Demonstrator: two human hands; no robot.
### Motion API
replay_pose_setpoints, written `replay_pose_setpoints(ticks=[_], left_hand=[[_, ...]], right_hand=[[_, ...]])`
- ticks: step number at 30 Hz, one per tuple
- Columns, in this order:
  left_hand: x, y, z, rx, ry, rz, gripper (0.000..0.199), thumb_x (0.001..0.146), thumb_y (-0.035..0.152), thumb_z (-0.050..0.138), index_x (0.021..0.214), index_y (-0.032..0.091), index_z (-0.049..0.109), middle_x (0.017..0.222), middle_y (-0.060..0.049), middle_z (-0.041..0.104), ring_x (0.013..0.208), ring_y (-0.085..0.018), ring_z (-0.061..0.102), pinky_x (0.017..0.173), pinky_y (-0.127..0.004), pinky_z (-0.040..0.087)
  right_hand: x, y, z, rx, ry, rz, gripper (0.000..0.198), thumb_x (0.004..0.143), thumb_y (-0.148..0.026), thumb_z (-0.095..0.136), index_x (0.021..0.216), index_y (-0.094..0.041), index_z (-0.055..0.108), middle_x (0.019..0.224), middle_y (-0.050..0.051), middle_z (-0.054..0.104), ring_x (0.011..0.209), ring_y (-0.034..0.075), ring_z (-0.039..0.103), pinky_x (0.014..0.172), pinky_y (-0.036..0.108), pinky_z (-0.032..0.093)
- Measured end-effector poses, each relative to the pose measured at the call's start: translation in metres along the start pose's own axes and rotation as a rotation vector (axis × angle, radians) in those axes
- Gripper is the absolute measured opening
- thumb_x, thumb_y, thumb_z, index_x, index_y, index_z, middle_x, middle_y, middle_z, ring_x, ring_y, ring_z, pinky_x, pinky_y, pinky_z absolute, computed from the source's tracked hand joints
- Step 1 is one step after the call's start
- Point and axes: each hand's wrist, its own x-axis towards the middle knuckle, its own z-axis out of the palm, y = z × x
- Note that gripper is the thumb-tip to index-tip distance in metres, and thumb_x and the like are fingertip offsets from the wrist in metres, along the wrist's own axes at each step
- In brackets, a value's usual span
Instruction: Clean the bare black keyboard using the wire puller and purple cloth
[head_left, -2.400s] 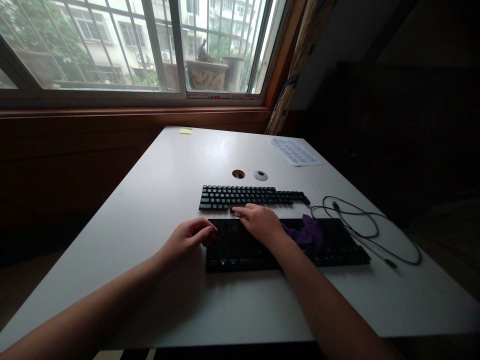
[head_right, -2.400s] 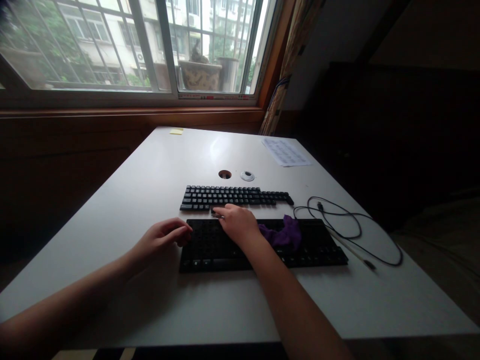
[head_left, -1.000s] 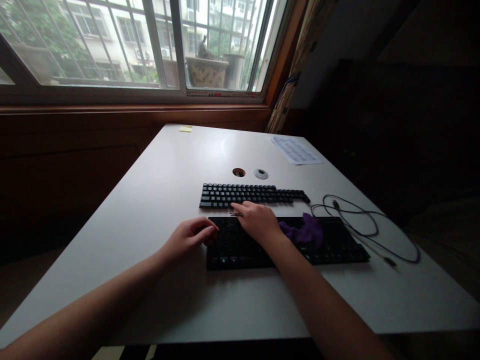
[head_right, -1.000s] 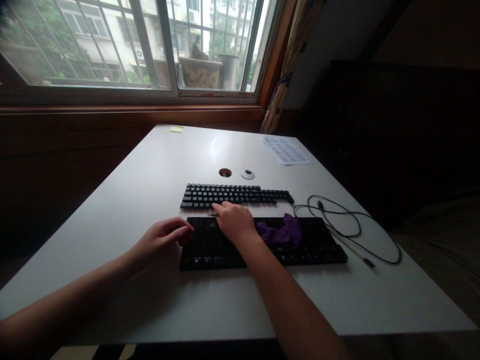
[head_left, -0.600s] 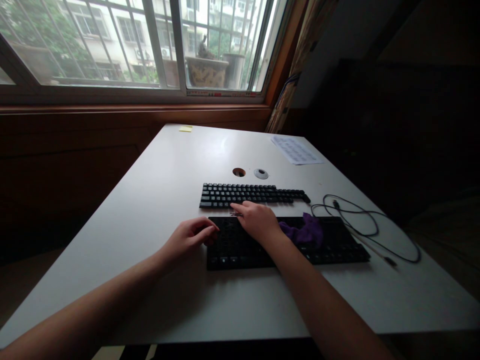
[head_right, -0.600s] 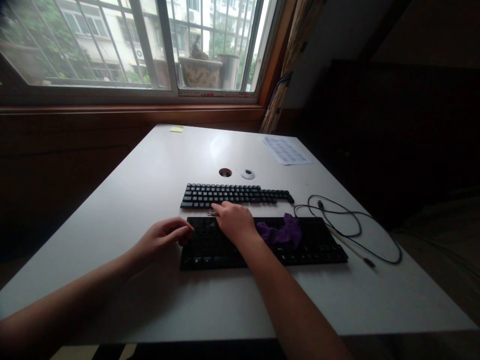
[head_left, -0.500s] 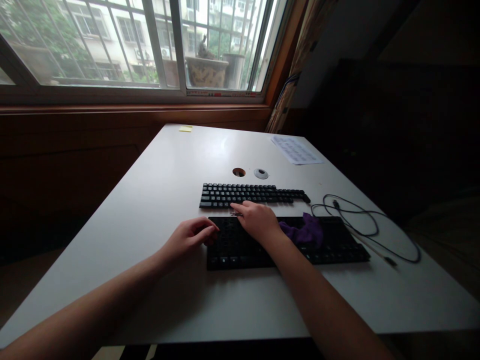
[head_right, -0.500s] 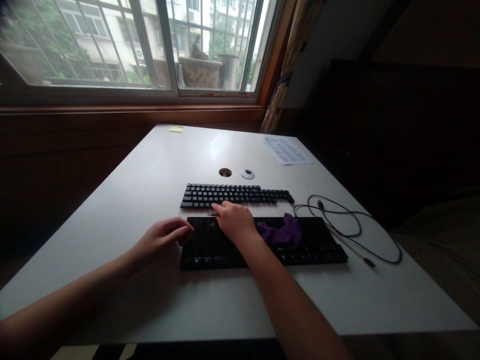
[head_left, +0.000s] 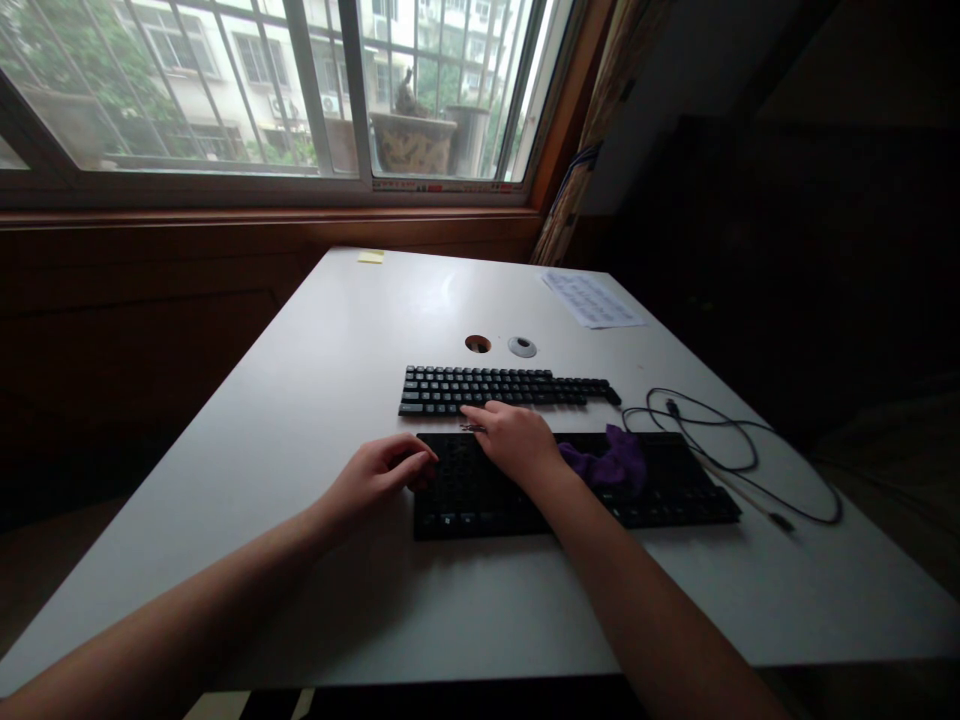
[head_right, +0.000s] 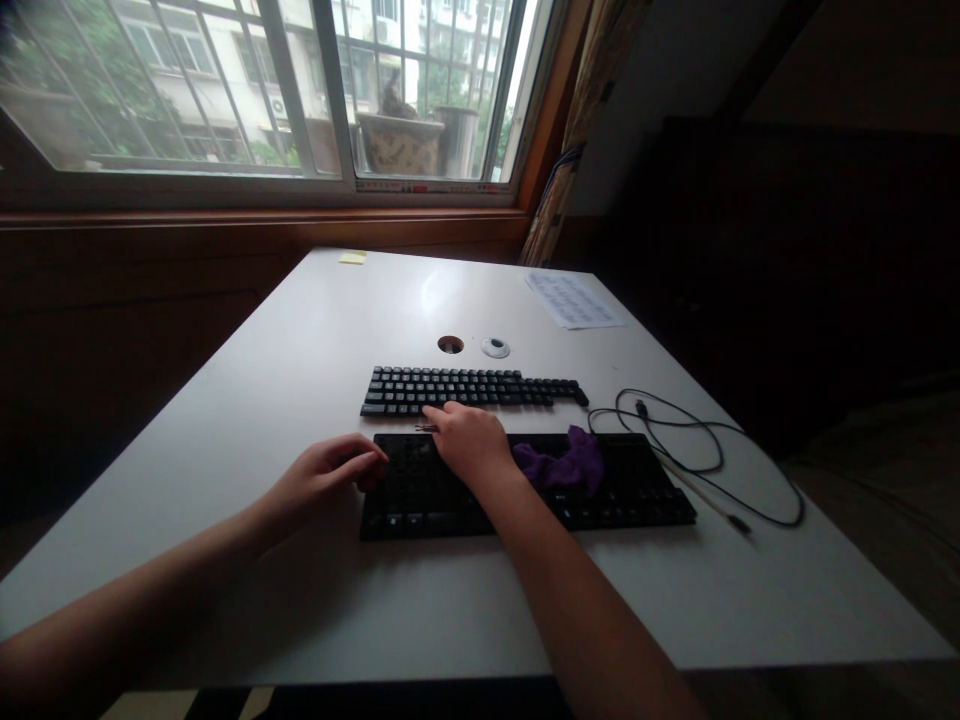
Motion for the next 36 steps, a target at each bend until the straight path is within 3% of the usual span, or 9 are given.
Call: replay_pose_setpoints(ticks=[10,17,23,28,33,36], left_hand=[[0.001,0.002,0.0,0.005,0.002,-0.007,0.024,0.093,0.036,0.058,0.095,0.014,0.068,0.079,-0.004,0.068,0.07,-0.014,0.062,0.066,-0.025,0.05],[0.001,0.002,0.0,0.009,0.01,-0.002,0.025,0.092,0.037,0.058,0.095,0.013,0.068,0.077,-0.005,0.068,0.069,-0.015,0.062,0.066,-0.026,0.05],[0.001,0.006,0.0,0.017,0.03,0.001,0.026,0.091,0.037,0.059,0.093,0.013,0.068,0.076,-0.005,0.068,0.069,-0.015,0.061,0.065,-0.026,0.05],[0.001,0.005,-0.003,0.092,0.033,0.039,0.026,0.093,0.035,0.056,0.094,0.013,0.068,0.078,-0.005,0.068,0.069,-0.014,0.061,0.066,-0.026,0.05],[0.001,0.003,-0.005,0.29,0.027,0.1,0.024,0.095,0.034,0.053,0.095,0.015,0.069,0.082,-0.006,0.071,0.073,-0.016,0.064,0.067,-0.026,0.051],[0.001,0.007,-0.004,0.446,0.024,0.157,0.02,0.094,0.031,0.055,0.094,0.017,0.069,0.087,-0.006,0.072,0.077,-0.017,0.065,0.07,-0.027,0.051]], right_hand=[[-0.002,0.0,-0.001,0.015,0.042,0.006,0.043,0.092,-0.029,0.051,0.135,-0.037,0.057,0.104,0.001,0.071,0.088,0.021,0.068,0.071,0.03,0.046],[-0.004,0.01,0.0,0.167,0.179,0.025,0.038,0.096,-0.03,0.049,0.132,-0.03,0.061,0.11,0.004,0.073,0.095,0.021,0.068,0.081,0.032,0.049],[-0.011,0.026,-0.005,0.539,0.441,-0.034,0.029,0.098,-0.032,0.047,0.107,-0.019,0.071,0.108,0.007,0.074,0.102,0.019,0.067,0.092,0.031,0.049],[-0.022,0.037,-0.022,0.749,0.596,0.02,0.037,0.102,-0.04,0.039,0.093,-0.019,0.068,0.081,0.004,0.067,0.077,0.017,0.063,0.075,0.031,0.049],[-0.036,0.042,-0.036,0.743,0.657,0.052,0.043,0.103,-0.042,0.034,0.079,-0.022,0.064,0.086,0.004,0.061,0.085,0.018,0.059,0.08,0.032,0.046],[-0.05,0.04,-0.037,0.743,0.647,0.1,0.046,0.102,-0.044,0.036,0.07,-0.022,0.06,0.07,0.0,0.055,0.068,0.016,0.054,0.069,0.029,0.043]])
